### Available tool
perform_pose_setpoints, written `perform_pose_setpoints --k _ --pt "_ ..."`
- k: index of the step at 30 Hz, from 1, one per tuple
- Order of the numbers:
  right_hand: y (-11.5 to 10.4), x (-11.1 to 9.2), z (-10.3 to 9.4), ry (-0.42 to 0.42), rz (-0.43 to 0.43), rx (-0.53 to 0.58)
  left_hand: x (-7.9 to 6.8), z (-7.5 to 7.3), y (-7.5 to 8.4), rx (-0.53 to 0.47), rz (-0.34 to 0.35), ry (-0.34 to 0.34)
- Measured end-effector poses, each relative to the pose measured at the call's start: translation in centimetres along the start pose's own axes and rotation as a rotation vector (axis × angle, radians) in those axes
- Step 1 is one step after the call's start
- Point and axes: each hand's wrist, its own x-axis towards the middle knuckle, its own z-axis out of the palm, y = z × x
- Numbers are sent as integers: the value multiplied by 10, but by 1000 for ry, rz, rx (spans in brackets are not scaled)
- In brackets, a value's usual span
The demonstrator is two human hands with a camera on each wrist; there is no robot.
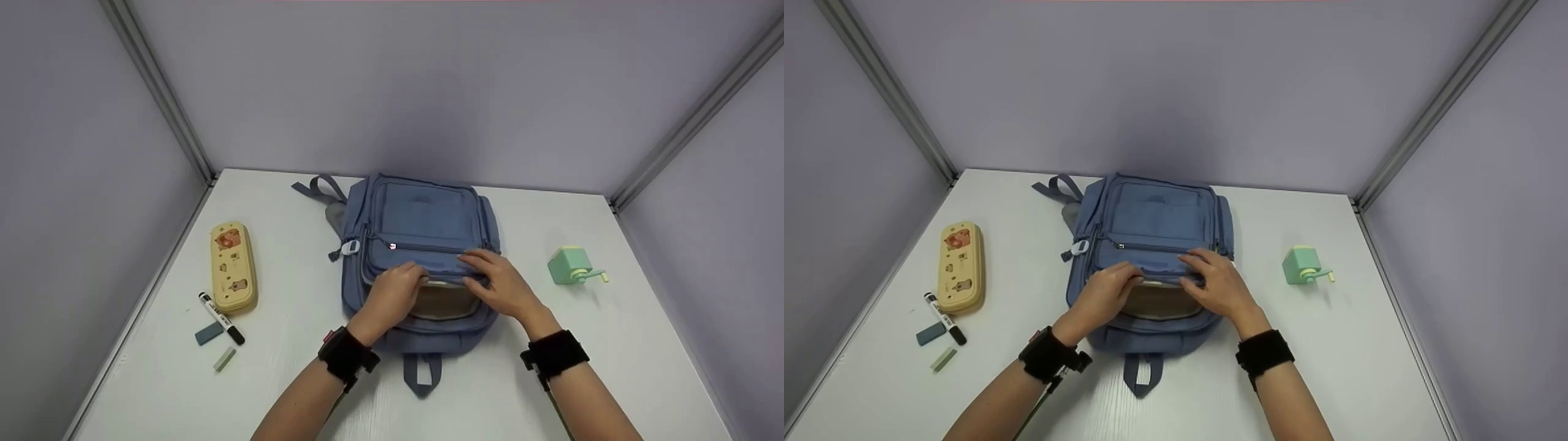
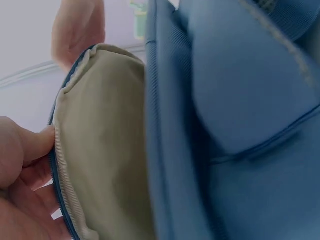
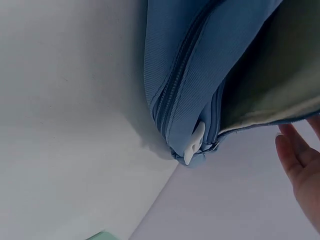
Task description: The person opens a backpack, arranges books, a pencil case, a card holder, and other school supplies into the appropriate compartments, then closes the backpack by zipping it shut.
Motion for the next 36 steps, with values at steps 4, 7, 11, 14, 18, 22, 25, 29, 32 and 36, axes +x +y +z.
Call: perform_pose_setpoints --k 4,7,11,14,18,22,25,29,32,36 --pt "-1 3 6 52 -139 -52 12 -8 -1 24 12 42" --pt "0 4 10 130 -209 -106 20 -15 -2 39 31 84" --pt "3 6 15 215 -288 -165 29 -26 -6 58 58 146" --pt "6 11 18 233 -343 -205 37 -34 -10 68 62 192" --pt "7 18 19 213 -374 -242 45 -41 -13 58 49 242" --pt "8 27 17 257 -379 -234 45 -42 -16 39 40 245" --pt "8 35 15 306 -346 -191 42 -43 -18 44 32 232" --pt "10 46 11 337 -271 -112 35 -46 -30 67 13 258" --pt "12 54 7 354 -210 -55 28 -49 -45 78 -13 317" --pt "15 63 0 376 -129 12 14 -55 -69 105 -96 361"
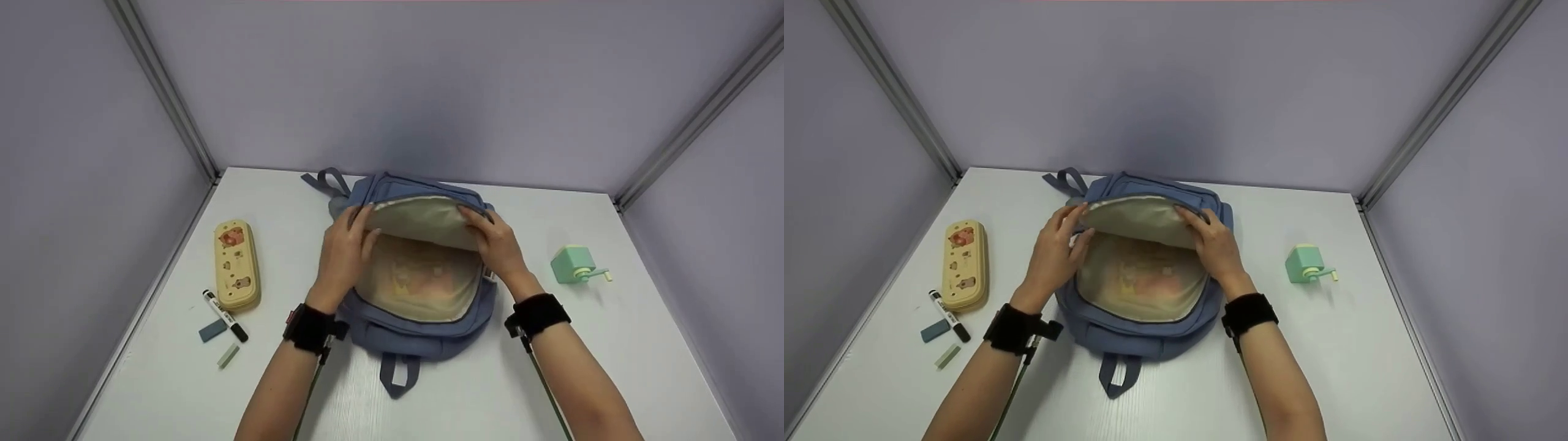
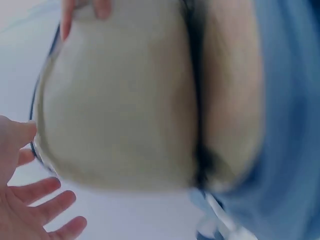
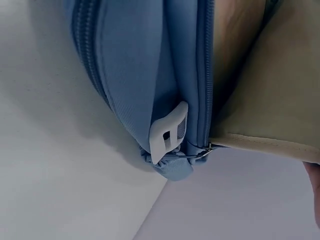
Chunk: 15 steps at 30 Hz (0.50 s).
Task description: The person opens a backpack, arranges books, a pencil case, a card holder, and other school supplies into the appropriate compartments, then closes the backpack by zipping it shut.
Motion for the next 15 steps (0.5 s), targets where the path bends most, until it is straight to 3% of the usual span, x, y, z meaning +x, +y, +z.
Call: perform_pose_setpoints --k 5,10,15 --pt "5 9 0 22 170 43 -18 -15 -39 109 -173 -55" --pt "7 19 1 24 346 56 -40 -31 -78 231 -413 -95" --pt "5 32 1 -11 438 40 -67 -42 -115 345 -626 -168"
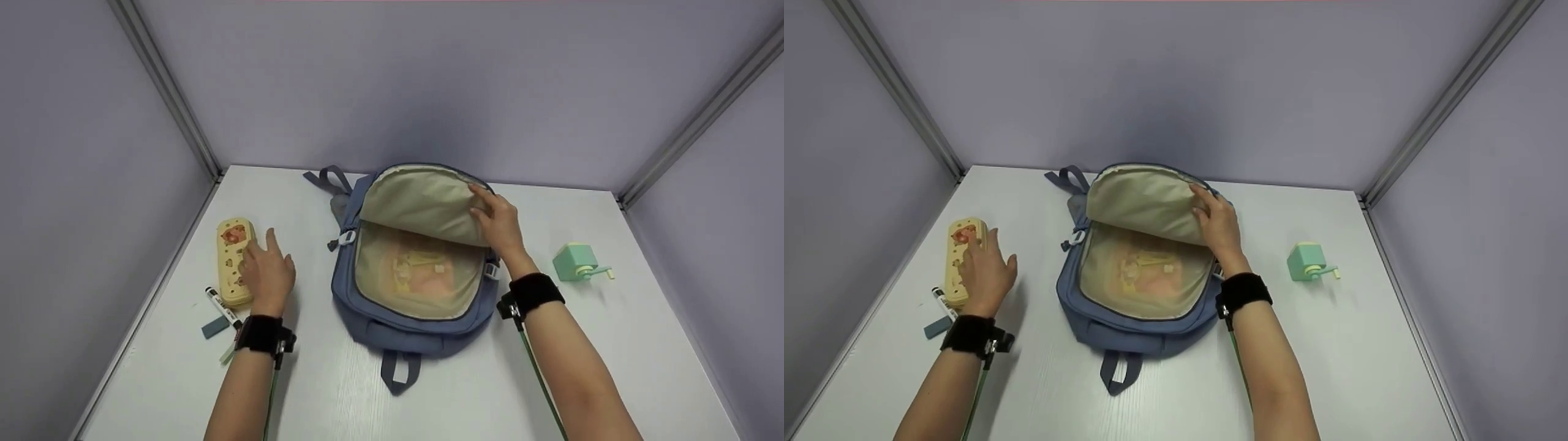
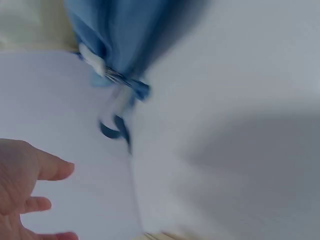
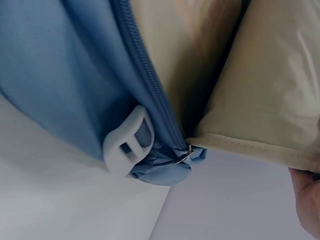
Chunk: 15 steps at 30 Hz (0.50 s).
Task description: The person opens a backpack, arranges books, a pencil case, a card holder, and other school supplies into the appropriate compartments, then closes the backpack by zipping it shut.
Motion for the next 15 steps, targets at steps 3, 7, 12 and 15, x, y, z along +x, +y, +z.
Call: perform_pose_setpoints --k 3,7,12,15 --pt "-4 6 0 -23 23 -18 -2 2 -22 53 -128 -56" --pt "-5 9 0 -44 48 -25 -6 3 -41 81 -242 -92" --pt "-3 6 -2 -58 74 -23 -12 5 -50 92 -301 -78" --pt "-1 4 -3 -69 81 -18 -12 3 -51 96 -323 -101"
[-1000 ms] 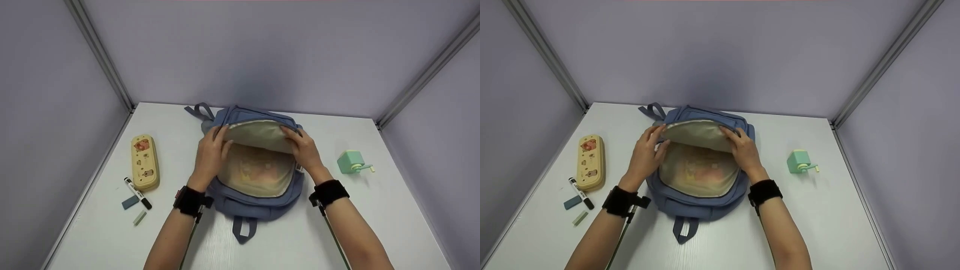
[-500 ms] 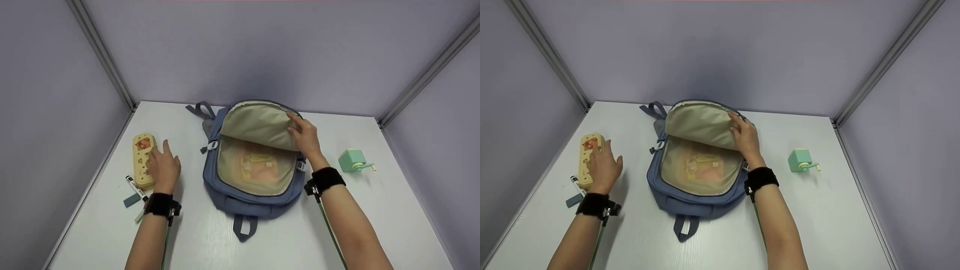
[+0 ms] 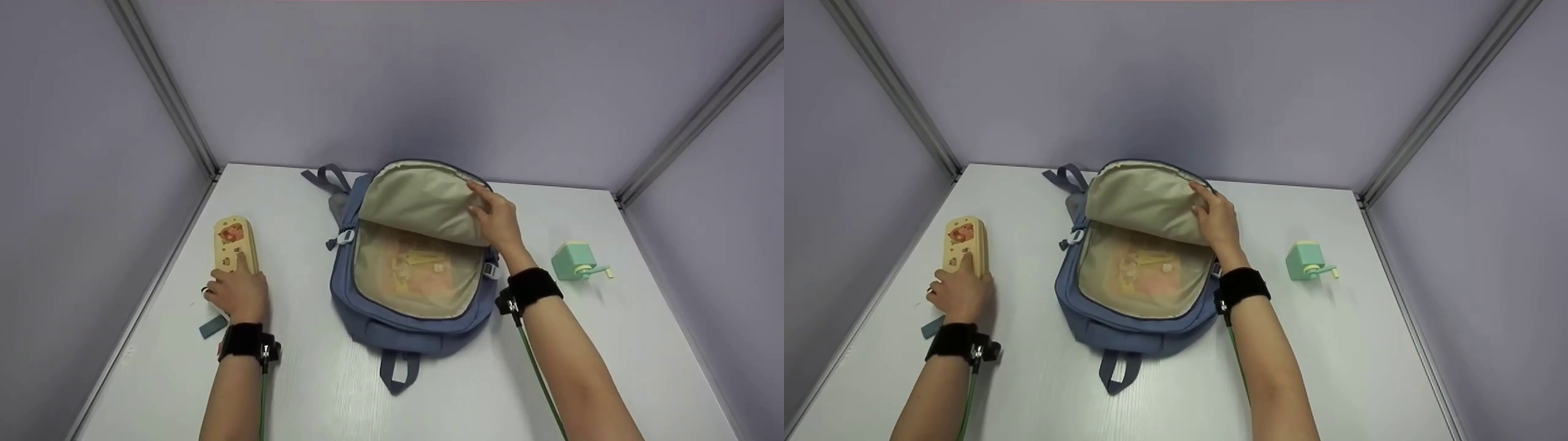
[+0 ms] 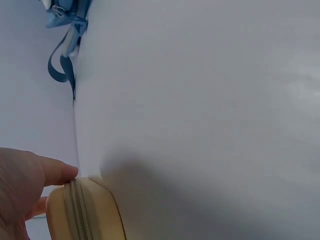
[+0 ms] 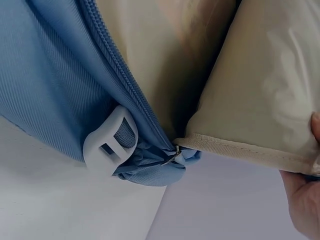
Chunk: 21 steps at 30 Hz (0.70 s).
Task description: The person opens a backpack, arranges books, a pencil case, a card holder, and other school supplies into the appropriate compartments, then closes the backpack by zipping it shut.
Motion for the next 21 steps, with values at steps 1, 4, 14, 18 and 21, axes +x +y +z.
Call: perform_pose_setpoints --k 1,4,14,18,21 --pt "0 0 0 -1 1 2 1 -1 1 4 2 -10" --pt "2 0 0 2 9 0 2 -2 2 5 17 -25" --pt "0 -5 3 -1 -9 -14 -1 3 6 -85 80 69" --pt "-1 -5 4 -3 -9 -11 -6 1 19 -145 156 129" --pt "-1 -5 5 -2 -11 -13 -14 -8 36 -208 235 183"
